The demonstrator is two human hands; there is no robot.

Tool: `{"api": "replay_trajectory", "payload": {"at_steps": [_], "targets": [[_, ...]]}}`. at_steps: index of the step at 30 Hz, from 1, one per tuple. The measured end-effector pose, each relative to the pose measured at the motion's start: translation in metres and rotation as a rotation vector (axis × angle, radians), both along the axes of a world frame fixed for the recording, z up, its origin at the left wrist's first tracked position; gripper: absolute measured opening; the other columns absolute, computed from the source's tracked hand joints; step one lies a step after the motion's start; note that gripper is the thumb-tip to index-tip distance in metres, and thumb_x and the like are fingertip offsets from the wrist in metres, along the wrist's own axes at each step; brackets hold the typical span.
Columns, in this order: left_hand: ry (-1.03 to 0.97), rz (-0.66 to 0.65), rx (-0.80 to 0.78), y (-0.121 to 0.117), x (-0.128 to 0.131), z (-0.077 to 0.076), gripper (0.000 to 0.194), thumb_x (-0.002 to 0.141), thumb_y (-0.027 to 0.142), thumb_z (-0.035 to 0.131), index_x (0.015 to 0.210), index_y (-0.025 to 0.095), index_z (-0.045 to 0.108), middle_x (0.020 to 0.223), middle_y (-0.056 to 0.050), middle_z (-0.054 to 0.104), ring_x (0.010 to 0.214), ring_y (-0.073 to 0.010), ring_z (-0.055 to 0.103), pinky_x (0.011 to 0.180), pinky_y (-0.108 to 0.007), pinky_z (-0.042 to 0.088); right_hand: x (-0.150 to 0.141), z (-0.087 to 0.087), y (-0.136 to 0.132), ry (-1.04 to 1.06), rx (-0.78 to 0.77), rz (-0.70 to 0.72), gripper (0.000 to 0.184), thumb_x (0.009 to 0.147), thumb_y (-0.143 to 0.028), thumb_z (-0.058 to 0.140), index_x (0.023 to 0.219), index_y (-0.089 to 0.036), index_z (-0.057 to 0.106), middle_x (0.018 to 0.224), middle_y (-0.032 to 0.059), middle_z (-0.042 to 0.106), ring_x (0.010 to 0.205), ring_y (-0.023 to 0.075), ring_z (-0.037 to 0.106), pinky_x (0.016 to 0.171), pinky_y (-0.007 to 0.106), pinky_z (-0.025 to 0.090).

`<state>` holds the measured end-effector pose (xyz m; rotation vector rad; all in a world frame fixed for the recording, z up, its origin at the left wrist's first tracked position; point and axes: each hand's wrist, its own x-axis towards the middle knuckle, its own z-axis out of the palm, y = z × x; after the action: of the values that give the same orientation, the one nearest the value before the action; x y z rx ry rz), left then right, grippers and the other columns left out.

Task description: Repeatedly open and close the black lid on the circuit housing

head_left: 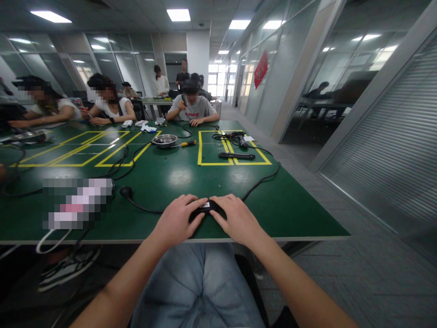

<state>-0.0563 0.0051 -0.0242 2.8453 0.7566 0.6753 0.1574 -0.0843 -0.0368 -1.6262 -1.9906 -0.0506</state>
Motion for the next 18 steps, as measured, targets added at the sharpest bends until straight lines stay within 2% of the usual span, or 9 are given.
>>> {"api": "replay_trajectory", "payload": {"at_steps": [18], "targets": [[-0.017, 0.004, 0.010, -0.0001, -0.0003, -0.0007, 0.038, 0.105, 0.027, 0.063, 0.143, 0.024, 0.070, 0.125, -0.011, 0.076, 0.107, -0.0284, 0.070, 0.097, -0.045, 0.059, -0.0001, 0.0007, -0.0007, -0.008, 0.004, -0.010, 0.029, 0.107, -0.025, 0.066, 0.136, -0.021, 0.070, 0.132, 0.0121, 0.078, 0.115, 0.0314, 0.070, 0.096, 0.048, 0.059]]}}
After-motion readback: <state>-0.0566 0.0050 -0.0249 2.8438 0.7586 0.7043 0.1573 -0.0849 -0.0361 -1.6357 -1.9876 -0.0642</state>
